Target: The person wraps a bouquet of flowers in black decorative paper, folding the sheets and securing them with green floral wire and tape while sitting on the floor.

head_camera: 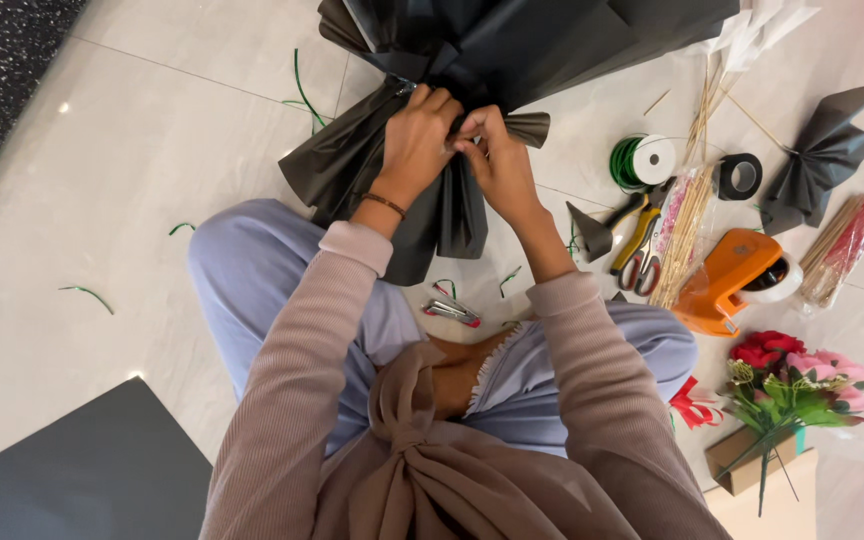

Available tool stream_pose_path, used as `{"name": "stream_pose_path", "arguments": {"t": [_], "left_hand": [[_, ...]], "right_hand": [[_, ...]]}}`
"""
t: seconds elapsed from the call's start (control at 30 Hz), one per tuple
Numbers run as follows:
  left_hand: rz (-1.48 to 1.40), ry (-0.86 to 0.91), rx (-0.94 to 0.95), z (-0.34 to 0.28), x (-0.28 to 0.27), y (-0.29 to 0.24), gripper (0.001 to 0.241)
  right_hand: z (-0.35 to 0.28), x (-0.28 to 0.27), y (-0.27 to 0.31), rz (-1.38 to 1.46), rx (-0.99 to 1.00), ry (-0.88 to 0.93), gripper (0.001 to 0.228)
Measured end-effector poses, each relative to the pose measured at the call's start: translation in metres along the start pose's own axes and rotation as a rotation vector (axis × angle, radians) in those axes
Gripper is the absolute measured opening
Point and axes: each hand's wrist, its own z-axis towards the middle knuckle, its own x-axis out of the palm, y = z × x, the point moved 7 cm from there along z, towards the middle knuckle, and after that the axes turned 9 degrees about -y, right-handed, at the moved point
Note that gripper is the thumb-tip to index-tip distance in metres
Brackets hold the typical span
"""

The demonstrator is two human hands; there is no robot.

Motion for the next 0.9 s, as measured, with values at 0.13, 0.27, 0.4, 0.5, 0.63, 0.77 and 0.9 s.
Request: {"name": "stream_pose_path", "arguments": {"t": [0.13, 0.27, 0.4, 0.5, 0.63, 0.77, 0.9], "left_hand": [[0.050, -0.005, 0.019, -0.003, 0.004, 0.000, 0.026], [0.052, 0.007, 0.029, -0.002, 0.005, 0.000, 0.020], [0.060, 0.010, 0.026, -0.004, 0.006, 0.001, 0.027], [0.046, -0.002, 0.019, -0.003, 0.005, 0.001, 0.026], [0.056, 0.005, 0.011, -0.005, 0.008, 0.003, 0.026], [0.058, -0.016, 0.021, -0.007, 0.012, 0.006, 0.023], [0.060, -0.003, 0.014, -0.007, 0.013, 0.006, 0.022]], "right_hand": [[0.013, -0.003, -0.020, -0.195, -0.088, -0.093, 0.015], [0.016, 0.001, -0.033, -0.391, -0.045, -0.086, 0.014], [0.020, 0.007, -0.038, -0.554, -0.096, -0.097, 0.017], [0.022, 0.009, -0.039, -0.643, -0.131, -0.126, 0.015], [0.024, 0.012, -0.041, -0.754, -0.204, -0.213, 0.018], [0.032, 0.016, -0.046, -0.800, -0.188, -0.196, 0.019], [0.041, 0.021, -0.049, -0.977, -0.114, -0.166, 0.015]]}}
